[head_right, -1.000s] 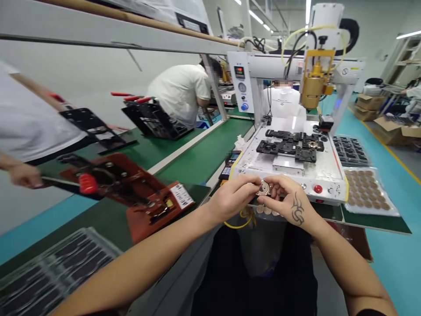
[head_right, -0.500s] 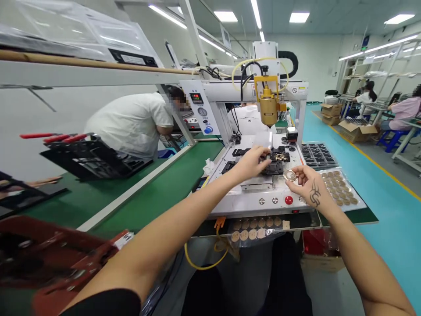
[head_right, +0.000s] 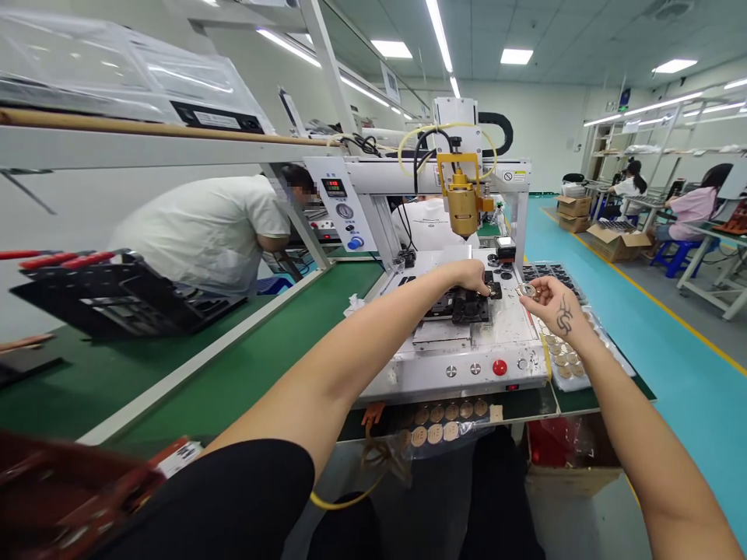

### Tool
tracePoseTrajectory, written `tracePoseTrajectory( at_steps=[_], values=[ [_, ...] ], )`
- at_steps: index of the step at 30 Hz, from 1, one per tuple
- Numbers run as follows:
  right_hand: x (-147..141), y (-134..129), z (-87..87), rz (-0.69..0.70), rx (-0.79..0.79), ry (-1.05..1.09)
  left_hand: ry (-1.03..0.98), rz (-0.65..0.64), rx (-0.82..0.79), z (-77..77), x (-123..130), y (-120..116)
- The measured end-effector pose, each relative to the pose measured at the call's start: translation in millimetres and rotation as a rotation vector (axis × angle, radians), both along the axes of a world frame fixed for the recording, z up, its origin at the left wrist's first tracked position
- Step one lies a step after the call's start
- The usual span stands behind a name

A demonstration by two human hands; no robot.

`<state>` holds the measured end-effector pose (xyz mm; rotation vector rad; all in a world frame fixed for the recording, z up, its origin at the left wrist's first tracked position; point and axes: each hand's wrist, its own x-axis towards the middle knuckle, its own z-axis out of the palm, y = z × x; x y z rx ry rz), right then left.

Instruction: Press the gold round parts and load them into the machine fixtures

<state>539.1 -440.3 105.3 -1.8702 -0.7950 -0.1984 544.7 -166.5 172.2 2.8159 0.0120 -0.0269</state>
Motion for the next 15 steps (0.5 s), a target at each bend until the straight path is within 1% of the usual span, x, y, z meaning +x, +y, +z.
tracePoseTrajectory(
  at_steps=[2,4,6,9,12,15],
  values=[
    [20.5,21.5,-1.9,0.052,-0.070,0.000,-0.076,-0.002,-0.049,2.4,-8.5,-0.3],
    [37.2,45.0,-1.3,0.122,-0.153,-0.005,-0.175,-0.001,-0.120,7.2,-24.2,4.3],
    [51.4,68.0,1.6,0.195,-0.218,-0.006,-0.266,0.010,-0.192,14.3,-45.5,12.1],
    [70.3,96.1,7.9,0.303,-0.332,0.008,-0.367,0.021,-0.309,24.2,-84.7,24.1],
    [85.5,110.8,12.5,0.391,-0.436,0.015,-0.441,0.030,-0.386,27.3,-127.5,32.0],
    [94.3,113.9,13.8,0.440,-0.496,-0.008,-0.440,0.049,-0.395,23.5,-166.4,36.7]
  ],
)
